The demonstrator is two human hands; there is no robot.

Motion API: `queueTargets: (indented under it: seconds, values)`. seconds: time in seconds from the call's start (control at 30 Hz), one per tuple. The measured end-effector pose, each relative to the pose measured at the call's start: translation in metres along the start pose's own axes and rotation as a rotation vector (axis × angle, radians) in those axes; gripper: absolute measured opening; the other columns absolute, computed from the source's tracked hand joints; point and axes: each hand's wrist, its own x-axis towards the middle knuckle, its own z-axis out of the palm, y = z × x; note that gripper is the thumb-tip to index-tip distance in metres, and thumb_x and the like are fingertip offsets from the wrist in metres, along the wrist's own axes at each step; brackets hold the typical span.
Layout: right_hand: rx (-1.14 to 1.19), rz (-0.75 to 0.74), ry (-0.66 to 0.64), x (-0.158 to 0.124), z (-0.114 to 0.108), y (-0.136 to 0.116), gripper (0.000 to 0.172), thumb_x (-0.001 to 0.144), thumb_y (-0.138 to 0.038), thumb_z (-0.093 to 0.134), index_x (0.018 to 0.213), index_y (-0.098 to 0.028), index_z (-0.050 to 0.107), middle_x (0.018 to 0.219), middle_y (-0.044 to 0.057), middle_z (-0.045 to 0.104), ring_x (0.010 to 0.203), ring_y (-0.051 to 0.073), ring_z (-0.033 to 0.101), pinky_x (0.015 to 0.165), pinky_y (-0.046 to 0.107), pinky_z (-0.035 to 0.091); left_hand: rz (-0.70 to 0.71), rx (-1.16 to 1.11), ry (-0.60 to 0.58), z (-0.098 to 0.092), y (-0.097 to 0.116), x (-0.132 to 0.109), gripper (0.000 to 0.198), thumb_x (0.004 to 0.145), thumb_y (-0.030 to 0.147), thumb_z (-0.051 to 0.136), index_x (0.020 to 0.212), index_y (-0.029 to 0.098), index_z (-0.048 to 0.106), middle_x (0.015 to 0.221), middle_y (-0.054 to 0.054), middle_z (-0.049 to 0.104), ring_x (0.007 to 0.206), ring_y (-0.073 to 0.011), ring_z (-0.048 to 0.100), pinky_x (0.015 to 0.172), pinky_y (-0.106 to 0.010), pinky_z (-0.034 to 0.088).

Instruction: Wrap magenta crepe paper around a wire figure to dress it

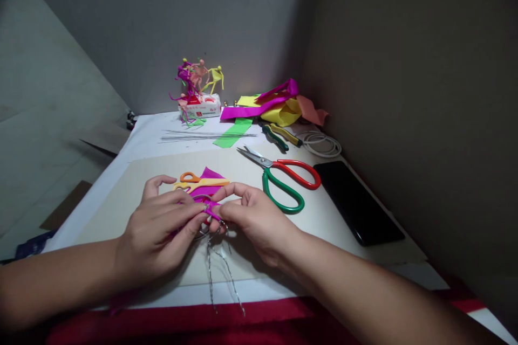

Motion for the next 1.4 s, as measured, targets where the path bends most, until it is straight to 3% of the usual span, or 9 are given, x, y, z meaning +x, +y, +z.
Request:
queueTargets:
  seconds: [0.33,0.53,0.67,0.73,0.9,1.0,1.17,1.4]
  values:
    - [0.025,0.015,0.009,0.002,-0.002,0.001,0.022,0.069,-0.011,0.061,0.090,-0.016,0.054,0.056,-0.001,0.062,0.052,0.009,0.052,0.059,0.023,0.038,-0.005,-0.076,-0.001,0.001,-0.003,0.001,0.043,0.079,0.005,0.059,0.120,0.017,0.058,0.070,-0.001,0.074,0.060,-0.0146,0.065,0.089,-0.043,0.038]
    - [0.029,0.073,-0.023,0.003,0.000,0.001,0.020,0.067,-0.009,0.055,0.087,-0.015,0.055,0.055,0.000,0.061,0.053,0.010,0.053,0.059,0.024,0.037,-0.060,-0.250,-0.014,-0.002,-0.004,0.008,0.026,0.077,0.007,0.060,0.101,0.014,0.068,0.069,-0.003,0.073,0.060,-0.0145,0.063,0.073,-0.033,0.046]
    - [0.015,0.099,-0.042,0.002,0.001,0.002,0.018,0.070,-0.011,0.054,0.087,-0.016,0.053,0.060,0.001,0.062,0.056,0.011,0.054,0.061,0.025,0.038,-0.283,-0.349,-0.199,-0.010,-0.001,0.014,0.016,0.081,0.013,0.054,0.084,0.011,0.070,0.060,-0.002,0.066,0.052,-0.0122,0.057,0.055,-0.025,0.044]
    - [-0.027,0.036,-0.012,0.001,0.000,0.003,0.015,0.071,-0.013,0.057,0.086,-0.017,0.054,0.064,0.000,0.061,0.059,0.011,0.053,0.063,0.025,0.038,-0.361,-0.371,-0.268,-0.014,0.001,0.016,0.017,0.082,0.015,0.053,0.073,0.012,0.068,0.054,0.001,0.059,0.047,-0.0098,0.050,0.049,-0.023,0.040]
    - [-0.176,-0.220,0.062,-0.002,0.000,0.002,0.017,0.074,-0.020,0.069,0.083,-0.017,0.055,0.078,-0.002,0.058,0.073,0.010,0.053,0.070,0.024,0.040,-0.470,-0.408,-0.313,-0.015,0.000,0.019,0.022,0.081,0.021,0.054,0.062,0.013,0.060,0.047,0.004,0.047,0.048,-0.0091,0.044,0.050,-0.022,0.036]
    - [-0.187,-0.173,0.000,-0.004,0.000,0.001,0.024,0.072,-0.020,0.072,0.087,-0.018,0.054,0.073,-0.002,0.060,0.070,0.010,0.054,0.068,0.024,0.040,-0.559,-0.498,-0.374,-0.016,-0.003,0.020,0.024,0.082,0.024,0.055,0.062,0.012,0.061,0.048,0.003,0.050,0.048,-0.0086,0.044,0.049,-0.021,0.035]
    - [-0.053,-0.119,-0.051,-0.005,0.000,0.002,0.027,0.072,-0.014,0.071,0.091,-0.019,0.053,0.071,-0.002,0.064,0.066,0.012,0.060,0.070,0.028,0.043,-0.752,-0.839,-0.482,-0.019,-0.011,0.017,0.028,0.084,0.036,0.057,0.072,0.012,0.063,0.047,0.002,0.056,0.041,-0.0078,0.044,0.043,-0.020,0.033]
    - [0.154,-0.028,-0.158,-0.003,-0.003,0.002,0.027,0.071,-0.012,0.072,0.091,-0.017,0.054,0.068,-0.001,0.064,0.066,0.012,0.061,0.072,0.027,0.042,-0.786,-1.148,-0.533,-0.017,-0.021,0.017,0.029,0.085,0.032,0.058,0.065,0.011,0.063,0.051,0.000,0.059,0.048,-0.0077,0.048,0.051,-0.020,0.036]
